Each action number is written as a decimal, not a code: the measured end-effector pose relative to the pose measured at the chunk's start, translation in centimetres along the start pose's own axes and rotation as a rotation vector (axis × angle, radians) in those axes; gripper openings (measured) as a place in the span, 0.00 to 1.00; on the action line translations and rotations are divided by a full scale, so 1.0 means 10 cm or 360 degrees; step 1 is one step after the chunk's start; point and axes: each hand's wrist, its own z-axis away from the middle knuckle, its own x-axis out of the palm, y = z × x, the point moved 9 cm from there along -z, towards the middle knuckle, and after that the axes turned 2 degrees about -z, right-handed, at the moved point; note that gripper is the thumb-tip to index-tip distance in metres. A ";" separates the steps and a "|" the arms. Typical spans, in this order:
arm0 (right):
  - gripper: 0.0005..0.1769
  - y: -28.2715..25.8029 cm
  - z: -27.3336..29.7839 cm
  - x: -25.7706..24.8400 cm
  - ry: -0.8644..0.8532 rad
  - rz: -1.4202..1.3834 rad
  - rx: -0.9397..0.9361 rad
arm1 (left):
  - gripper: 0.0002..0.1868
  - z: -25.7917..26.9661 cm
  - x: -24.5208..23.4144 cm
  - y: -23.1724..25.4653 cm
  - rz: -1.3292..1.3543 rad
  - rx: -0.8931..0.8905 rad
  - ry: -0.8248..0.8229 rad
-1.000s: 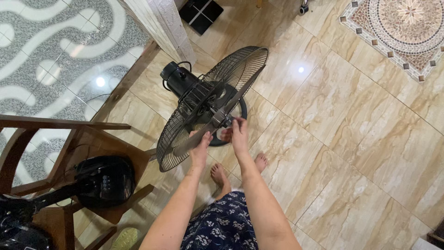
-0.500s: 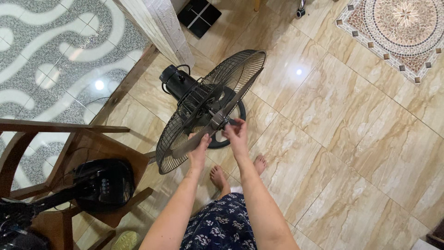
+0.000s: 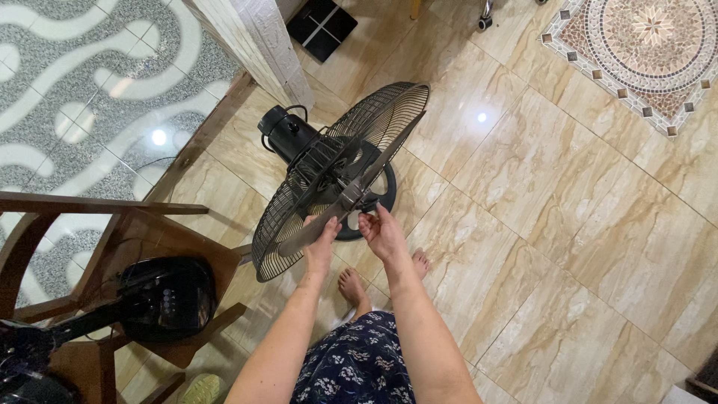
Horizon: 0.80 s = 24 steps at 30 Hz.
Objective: The person disassembles a standing fan by removing the front grille and fan blades, then wipes the motor housing, stand, and base with a cloth. The person reattaches the fan blades and front grille to complete the task.
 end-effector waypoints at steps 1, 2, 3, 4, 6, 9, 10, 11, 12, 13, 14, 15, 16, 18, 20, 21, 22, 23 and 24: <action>0.21 0.00 0.00 -0.05 0.0002 -0.0019 0.0004 | 0.13 0.00 0.01 0.00 0.0012 -0.0005 -0.0001; 0.20 -0.01 0.00 -0.07 0.0003 -0.0039 0.0009 | 0.13 -0.01 0.01 0.01 0.0024 -0.0011 -0.0001; 0.19 -0.03 0.03 -0.08 -0.0018 -0.0089 0.0007 | 0.13 0.00 0.01 0.01 0.0037 -0.0016 -0.0001; 0.17 -0.07 0.07 -0.07 -0.0038 -0.0140 0.0004 | 0.13 0.01 0.01 0.01 0.0029 -0.0025 -0.0005; 0.15 -0.16 0.19 0.00 -0.0046 -0.0216 0.0018 | 0.13 0.00 0.01 0.01 0.0016 -0.0038 -0.0016; 0.16 -0.34 0.39 0.15 0.0002 -0.0248 0.0049 | 0.13 0.02 -0.05 -0.03 -0.0030 -0.0097 -0.0016; 0.16 -0.41 0.40 0.20 0.0027 -0.0228 0.0045 | 0.13 0.00 -0.05 -0.04 -0.0006 -0.0092 -0.0026; 0.17 -0.46 0.41 0.21 0.0061 -0.0207 0.0047 | 0.13 0.00 -0.06 -0.07 0.0016 -0.0096 -0.0028; 0.19 -0.50 0.36 0.22 0.0080 -0.0191 0.0017 | 0.13 0.00 -0.07 -0.10 0.0039 -0.0100 -0.0030; 0.22 -0.53 0.30 0.22 0.0103 -0.0177 -0.0010 | 0.14 0.00 -0.09 -0.13 0.0014 -0.0091 -0.0022; 0.25 -0.56 0.24 0.22 0.0126 -0.0162 -0.0036 | 0.14 -0.01 -0.10 -0.15 -0.0012 -0.0082 -0.0013; 0.23 -0.55 0.21 0.30 -0.0010 -0.0121 -0.0018 | 0.14 -0.01 -0.12 -0.17 -0.0039 -0.0076 -0.0003; 0.21 -0.56 0.21 0.39 -0.0146 -0.0080 0.0000 | 0.14 0.01 -0.12 -0.19 -0.0003 -0.0086 -0.0008; 0.24 -0.69 0.24 0.57 -0.0185 0.0457 -0.0217 | 0.14 -0.01 -0.08 -0.17 0.0069 -0.0089 -0.0024; 0.37 -0.88 0.38 0.77 0.0040 0.1457 -0.0677 | 0.14 0.05 -0.11 -0.01 -0.0371 0.0041 0.0007; 0.44 -0.90 0.49 1.01 -0.0060 0.1771 -0.0947 | 0.13 0.13 -0.10 0.06 -0.0510 0.0071 0.0016; 0.51 -0.87 0.63 1.24 -0.0170 0.2080 -0.1220 | 0.12 0.23 -0.09 0.11 -0.0625 0.0052 0.0002; 0.58 -0.81 0.78 1.46 -0.0293 0.2389 -0.1492 | 0.11 0.35 -0.07 0.17 -0.0742 0.0047 -0.0012; 0.55 -0.79 0.78 1.49 -0.0225 0.2351 -0.1383 | 0.10 0.52 -0.05 0.20 -0.0906 -0.0030 -0.0087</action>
